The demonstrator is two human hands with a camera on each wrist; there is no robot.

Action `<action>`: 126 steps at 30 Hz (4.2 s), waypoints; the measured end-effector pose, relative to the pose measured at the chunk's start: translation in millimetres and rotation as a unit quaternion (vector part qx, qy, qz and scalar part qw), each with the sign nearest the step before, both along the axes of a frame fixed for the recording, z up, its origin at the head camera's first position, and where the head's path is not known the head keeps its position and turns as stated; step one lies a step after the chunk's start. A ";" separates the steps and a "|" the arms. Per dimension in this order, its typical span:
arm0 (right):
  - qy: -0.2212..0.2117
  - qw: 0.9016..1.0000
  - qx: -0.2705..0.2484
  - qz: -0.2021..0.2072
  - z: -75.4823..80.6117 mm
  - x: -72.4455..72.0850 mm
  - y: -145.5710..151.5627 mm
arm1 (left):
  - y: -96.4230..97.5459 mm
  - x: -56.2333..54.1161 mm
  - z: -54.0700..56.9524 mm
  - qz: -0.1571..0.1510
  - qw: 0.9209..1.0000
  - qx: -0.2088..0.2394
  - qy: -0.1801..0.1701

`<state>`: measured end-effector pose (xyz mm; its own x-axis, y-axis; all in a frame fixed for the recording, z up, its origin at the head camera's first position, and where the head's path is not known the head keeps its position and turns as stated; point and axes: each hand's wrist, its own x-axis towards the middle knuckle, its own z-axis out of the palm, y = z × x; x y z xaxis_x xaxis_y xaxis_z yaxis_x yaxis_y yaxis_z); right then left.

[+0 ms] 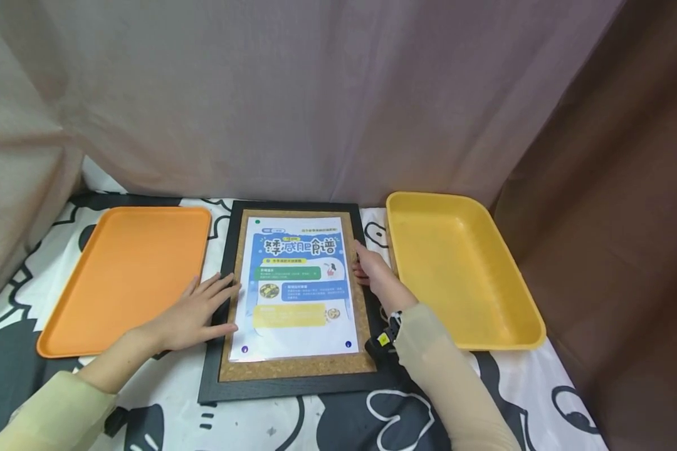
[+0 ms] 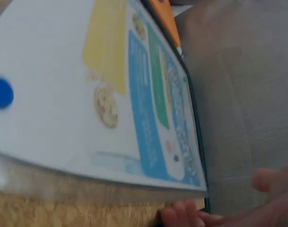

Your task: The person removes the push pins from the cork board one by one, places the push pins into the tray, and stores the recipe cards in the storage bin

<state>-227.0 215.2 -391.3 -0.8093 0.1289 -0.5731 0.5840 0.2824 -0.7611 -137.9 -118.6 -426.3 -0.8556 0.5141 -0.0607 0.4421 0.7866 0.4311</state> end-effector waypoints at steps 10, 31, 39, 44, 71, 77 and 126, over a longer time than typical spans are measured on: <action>0.033 0.992 0.093 0.081 -16.1 -13.5 4.6 | 2.9 -3.0 -2.4 -0.012 1.000 0.017 0.011; 0.027 0.993 0.093 0.072 -22.1 -15.9 6.8 | 20.6 7.5 -5.4 -0.093 0.989 0.064 -0.097; 0.026 0.992 0.098 0.070 -23.4 -15.8 7.1 | 24.9 8.5 -2.3 -0.095 0.989 0.053 -0.102; 0.029 0.992 0.100 0.073 -22.8 -15.6 7.4 | 27.9 6.9 -0.3 -0.095 0.987 0.047 -0.120; 0.027 0.991 0.111 0.071 -22.4 -14.6 5.4 | 11.3 -5.8 15.5 -0.113 0.957 0.135 -0.230; 0.033 0.990 0.112 0.073 -23.7 -15.0 5.7 | 0.9 -18.6 23.2 -0.023 0.970 0.168 -0.177; 0.070 0.988 0.118 0.072 -28.2 -12.1 5.3 | -86.4 -95.2 -5.5 0.448 0.863 0.204 -0.111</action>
